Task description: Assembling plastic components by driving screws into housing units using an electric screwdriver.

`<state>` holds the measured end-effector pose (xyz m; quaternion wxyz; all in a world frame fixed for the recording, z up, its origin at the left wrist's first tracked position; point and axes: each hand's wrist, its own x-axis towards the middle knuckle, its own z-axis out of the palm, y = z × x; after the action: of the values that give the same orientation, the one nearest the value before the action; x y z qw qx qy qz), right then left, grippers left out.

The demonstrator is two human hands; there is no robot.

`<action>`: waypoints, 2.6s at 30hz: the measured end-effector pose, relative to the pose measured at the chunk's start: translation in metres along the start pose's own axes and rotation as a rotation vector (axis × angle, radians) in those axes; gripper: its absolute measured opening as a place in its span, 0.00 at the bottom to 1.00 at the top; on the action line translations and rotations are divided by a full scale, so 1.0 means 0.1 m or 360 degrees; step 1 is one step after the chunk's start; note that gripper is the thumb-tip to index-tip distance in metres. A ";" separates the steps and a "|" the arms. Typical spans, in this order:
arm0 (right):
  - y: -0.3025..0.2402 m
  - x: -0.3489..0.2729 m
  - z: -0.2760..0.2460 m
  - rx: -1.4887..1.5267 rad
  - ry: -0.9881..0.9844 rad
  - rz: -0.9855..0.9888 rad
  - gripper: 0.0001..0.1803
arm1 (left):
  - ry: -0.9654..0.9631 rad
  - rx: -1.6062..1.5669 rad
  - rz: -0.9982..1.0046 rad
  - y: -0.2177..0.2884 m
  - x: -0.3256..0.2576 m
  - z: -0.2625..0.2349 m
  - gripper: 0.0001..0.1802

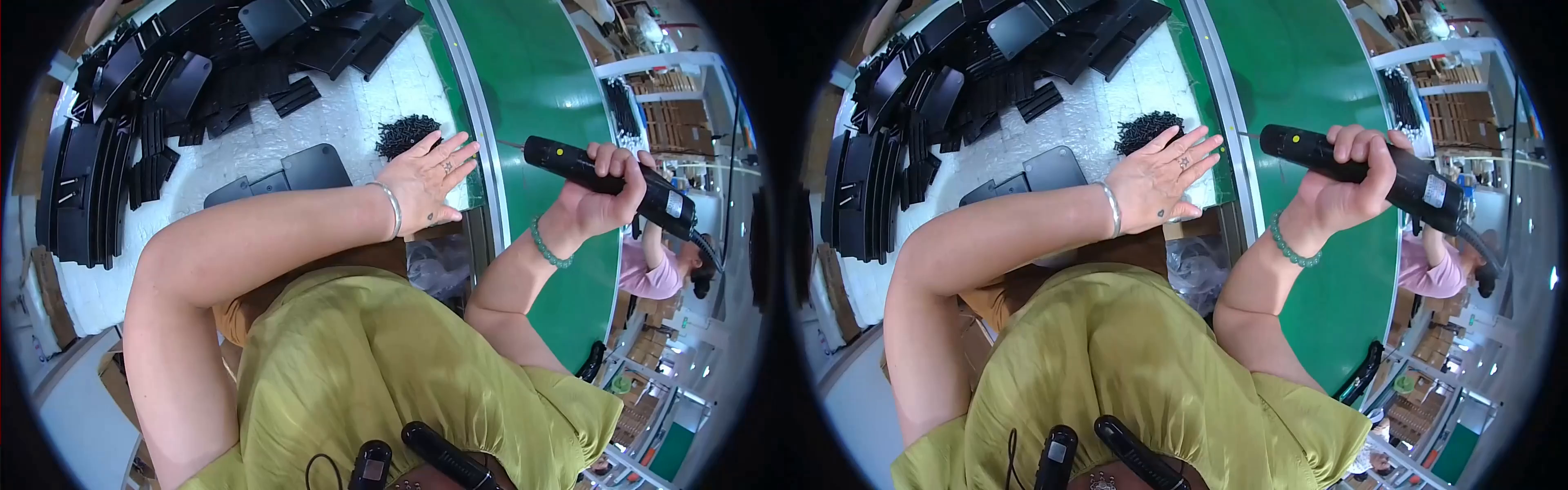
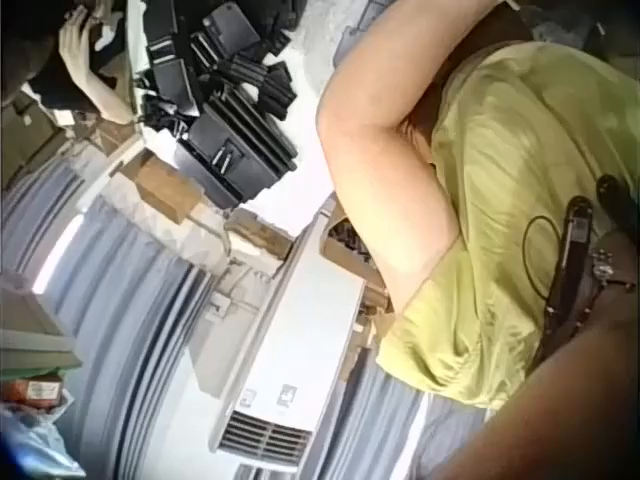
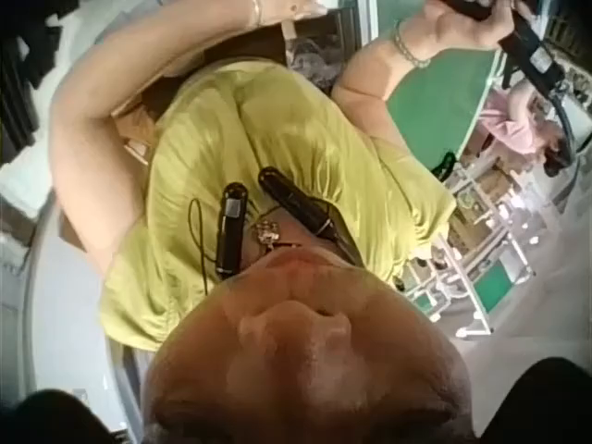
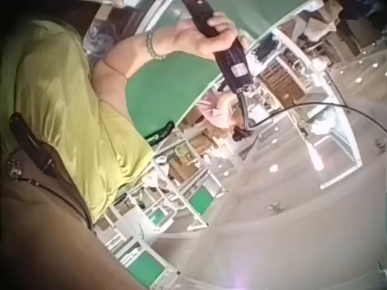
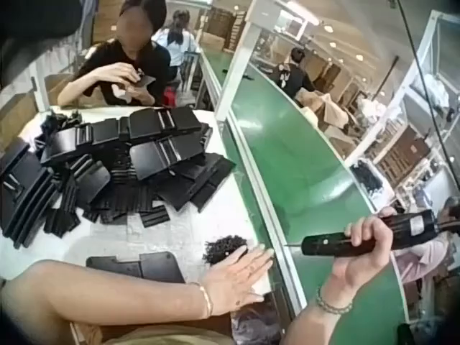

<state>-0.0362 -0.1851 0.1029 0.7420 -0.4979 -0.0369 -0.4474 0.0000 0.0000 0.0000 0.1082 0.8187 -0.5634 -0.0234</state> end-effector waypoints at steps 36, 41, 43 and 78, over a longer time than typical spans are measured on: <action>0.59 0.15 0.13 0.0010 -0.0105 0.0122 0.10 | 0.0280 -0.0005 0.0139 -0.42 0.02 -0.28 0.22; 0.44 0.12 0.16 0.0044 -0.0106 0.0146 0.10 | 0.0603 -0.0278 0.0038 -0.50 -0.01 -0.41 0.14; 0.31 0.09 0.21 0.0186 -0.0131 0.0156 0.10 | 0.0755 -0.0421 -0.0002 -0.56 0.02 -0.48 0.10; 0.19 -0.67 1.27 0.0626 -0.1595 0.0540 0.17 | 0.1037 -0.0936 -0.0954 -0.63 -1.52 -0.77 0.32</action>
<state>-0.0130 -0.0429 0.1194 0.7741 -0.5008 -0.3869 -0.0155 0.0147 0.1746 0.0498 0.4912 0.8437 -0.2116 0.0452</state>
